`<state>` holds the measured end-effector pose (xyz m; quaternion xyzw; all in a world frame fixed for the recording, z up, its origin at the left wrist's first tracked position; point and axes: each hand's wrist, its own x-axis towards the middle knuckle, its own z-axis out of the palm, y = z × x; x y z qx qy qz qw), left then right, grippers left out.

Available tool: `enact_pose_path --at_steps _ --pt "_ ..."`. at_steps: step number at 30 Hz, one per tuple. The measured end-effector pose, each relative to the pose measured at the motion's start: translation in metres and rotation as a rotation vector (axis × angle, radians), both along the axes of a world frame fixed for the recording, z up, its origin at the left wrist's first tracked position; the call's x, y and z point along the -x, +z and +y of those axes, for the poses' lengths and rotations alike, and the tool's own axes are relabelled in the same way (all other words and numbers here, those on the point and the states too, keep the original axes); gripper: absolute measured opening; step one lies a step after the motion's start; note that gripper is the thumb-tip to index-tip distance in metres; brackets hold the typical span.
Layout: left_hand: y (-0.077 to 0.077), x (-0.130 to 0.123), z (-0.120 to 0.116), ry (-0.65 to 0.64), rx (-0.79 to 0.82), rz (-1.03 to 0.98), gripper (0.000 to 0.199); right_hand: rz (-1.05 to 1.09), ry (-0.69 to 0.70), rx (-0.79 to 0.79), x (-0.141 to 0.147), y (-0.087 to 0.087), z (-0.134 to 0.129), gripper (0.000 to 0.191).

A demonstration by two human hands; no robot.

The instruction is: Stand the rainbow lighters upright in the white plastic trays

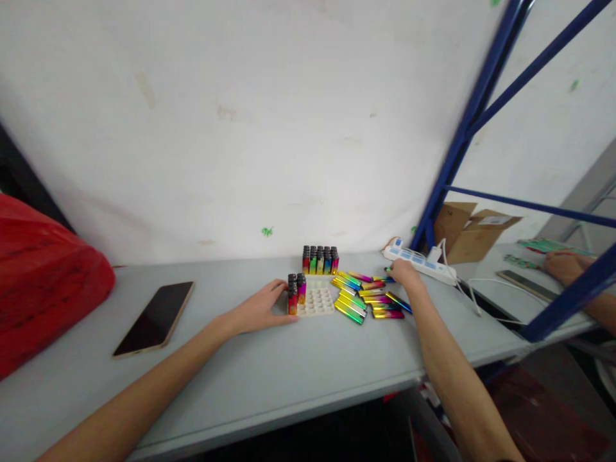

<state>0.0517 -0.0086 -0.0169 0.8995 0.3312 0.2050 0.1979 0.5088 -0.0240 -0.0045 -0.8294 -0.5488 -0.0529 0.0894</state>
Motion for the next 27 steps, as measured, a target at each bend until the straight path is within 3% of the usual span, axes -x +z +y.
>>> enact_pose_path --at_steps 3,6,8,11,13,16,20,24,27 --pt "0.002 0.000 -0.001 -0.001 0.001 0.031 0.084 0.044 0.074 0.077 0.009 0.002 0.006 0.008" --pt "0.004 -0.001 -0.002 0.001 -0.003 0.040 0.083 0.076 0.143 0.079 0.017 0.005 0.010 0.010" --pt "0.004 -0.001 -0.002 0.003 -0.002 0.032 0.083 0.088 0.163 0.030 0.020 0.008 0.010 0.007" --pt "0.004 -0.001 -0.002 0.005 0.001 0.035 0.083 0.133 0.200 -0.115 0.024 0.014 0.010 0.021" --pt "0.004 0.000 -0.002 0.000 0.001 0.035 0.083 0.339 0.298 -0.272 0.029 0.017 0.010 0.026" --pt "0.004 0.000 -0.003 -0.002 0.002 0.024 0.082 0.812 0.550 -0.466 0.043 0.019 0.010 0.045" --pt "0.005 -0.001 -0.004 0.008 0.020 0.066 0.084 1.211 0.706 -0.511 0.067 0.022 0.006 0.068" --pt "0.007 -0.002 -0.005 -0.002 0.027 0.073 0.085 1.375 0.728 -0.433 0.097 0.025 -0.001 0.066" --pt "0.008 -0.002 -0.005 -0.004 0.021 0.056 0.082 1.323 0.719 -0.398 0.121 0.022 -0.006 0.060"
